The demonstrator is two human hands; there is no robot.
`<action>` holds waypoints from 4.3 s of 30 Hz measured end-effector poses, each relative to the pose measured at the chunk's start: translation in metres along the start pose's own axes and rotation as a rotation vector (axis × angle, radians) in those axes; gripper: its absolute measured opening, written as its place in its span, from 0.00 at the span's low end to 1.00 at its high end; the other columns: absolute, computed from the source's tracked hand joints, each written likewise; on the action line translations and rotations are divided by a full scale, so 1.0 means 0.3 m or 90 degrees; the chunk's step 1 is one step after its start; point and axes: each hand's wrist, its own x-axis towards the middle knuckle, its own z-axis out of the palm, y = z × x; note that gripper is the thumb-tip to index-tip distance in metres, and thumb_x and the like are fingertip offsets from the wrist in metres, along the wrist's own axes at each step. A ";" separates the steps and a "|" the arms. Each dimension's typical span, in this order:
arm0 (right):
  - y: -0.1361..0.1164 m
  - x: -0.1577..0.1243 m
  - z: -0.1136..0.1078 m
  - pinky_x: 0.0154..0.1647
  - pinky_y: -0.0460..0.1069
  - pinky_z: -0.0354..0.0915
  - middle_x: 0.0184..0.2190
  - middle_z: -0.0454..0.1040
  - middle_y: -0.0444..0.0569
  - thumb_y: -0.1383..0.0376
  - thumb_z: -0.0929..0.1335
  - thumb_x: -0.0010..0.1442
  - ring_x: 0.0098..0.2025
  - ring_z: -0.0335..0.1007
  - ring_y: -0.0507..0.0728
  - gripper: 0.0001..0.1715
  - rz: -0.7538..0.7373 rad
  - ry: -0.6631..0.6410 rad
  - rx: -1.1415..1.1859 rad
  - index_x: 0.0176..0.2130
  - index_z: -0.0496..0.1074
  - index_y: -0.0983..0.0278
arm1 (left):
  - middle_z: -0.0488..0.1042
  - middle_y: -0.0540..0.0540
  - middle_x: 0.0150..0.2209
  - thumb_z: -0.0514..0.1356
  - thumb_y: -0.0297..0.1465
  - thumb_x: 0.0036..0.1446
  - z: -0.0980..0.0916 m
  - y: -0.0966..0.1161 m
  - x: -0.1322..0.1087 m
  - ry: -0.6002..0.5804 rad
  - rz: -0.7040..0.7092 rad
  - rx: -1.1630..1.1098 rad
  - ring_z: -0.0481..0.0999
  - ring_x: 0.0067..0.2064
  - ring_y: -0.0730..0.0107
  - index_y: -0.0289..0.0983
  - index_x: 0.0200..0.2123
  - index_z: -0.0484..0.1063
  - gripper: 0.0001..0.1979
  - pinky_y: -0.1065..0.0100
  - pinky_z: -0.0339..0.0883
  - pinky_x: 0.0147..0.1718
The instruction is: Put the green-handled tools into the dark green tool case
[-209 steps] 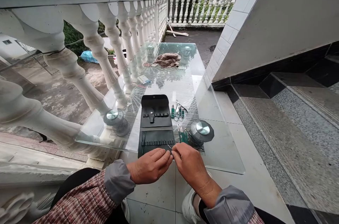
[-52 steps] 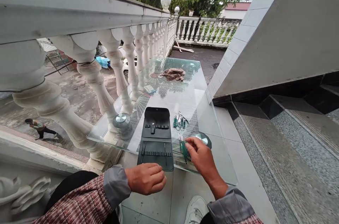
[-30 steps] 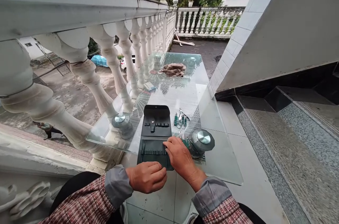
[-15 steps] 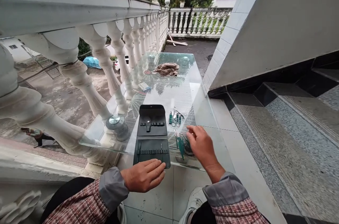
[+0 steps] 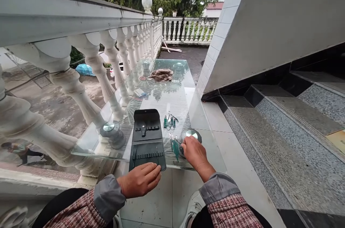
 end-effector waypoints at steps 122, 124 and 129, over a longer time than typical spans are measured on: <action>-0.089 0.101 0.072 0.42 0.52 0.55 0.32 0.68 0.52 0.72 0.57 0.63 0.40 0.58 0.57 0.14 -0.635 0.118 -0.126 0.40 0.70 0.68 | 0.74 0.38 0.43 0.52 0.25 0.61 0.039 -0.050 -0.031 0.020 0.016 -0.068 0.74 0.42 0.64 0.31 0.37 0.72 0.09 0.61 0.69 0.46; -0.092 0.104 0.075 0.42 0.52 0.55 0.32 0.68 0.51 0.71 0.57 0.63 0.39 0.57 0.57 0.14 -0.630 0.130 -0.134 0.40 0.70 0.67 | 0.74 0.39 0.42 0.51 0.25 0.61 0.037 -0.047 -0.025 0.018 0.015 -0.061 0.73 0.42 0.64 0.31 0.37 0.71 0.09 0.61 0.69 0.45; -0.102 0.117 0.088 0.42 0.52 0.54 0.31 0.67 0.51 0.71 0.57 0.64 0.39 0.56 0.56 0.14 -0.615 0.145 -0.135 0.39 0.70 0.67 | 0.73 0.38 0.43 0.51 0.25 0.61 0.028 -0.032 0.011 0.030 0.013 -0.034 0.73 0.41 0.63 0.31 0.38 0.71 0.09 0.62 0.69 0.39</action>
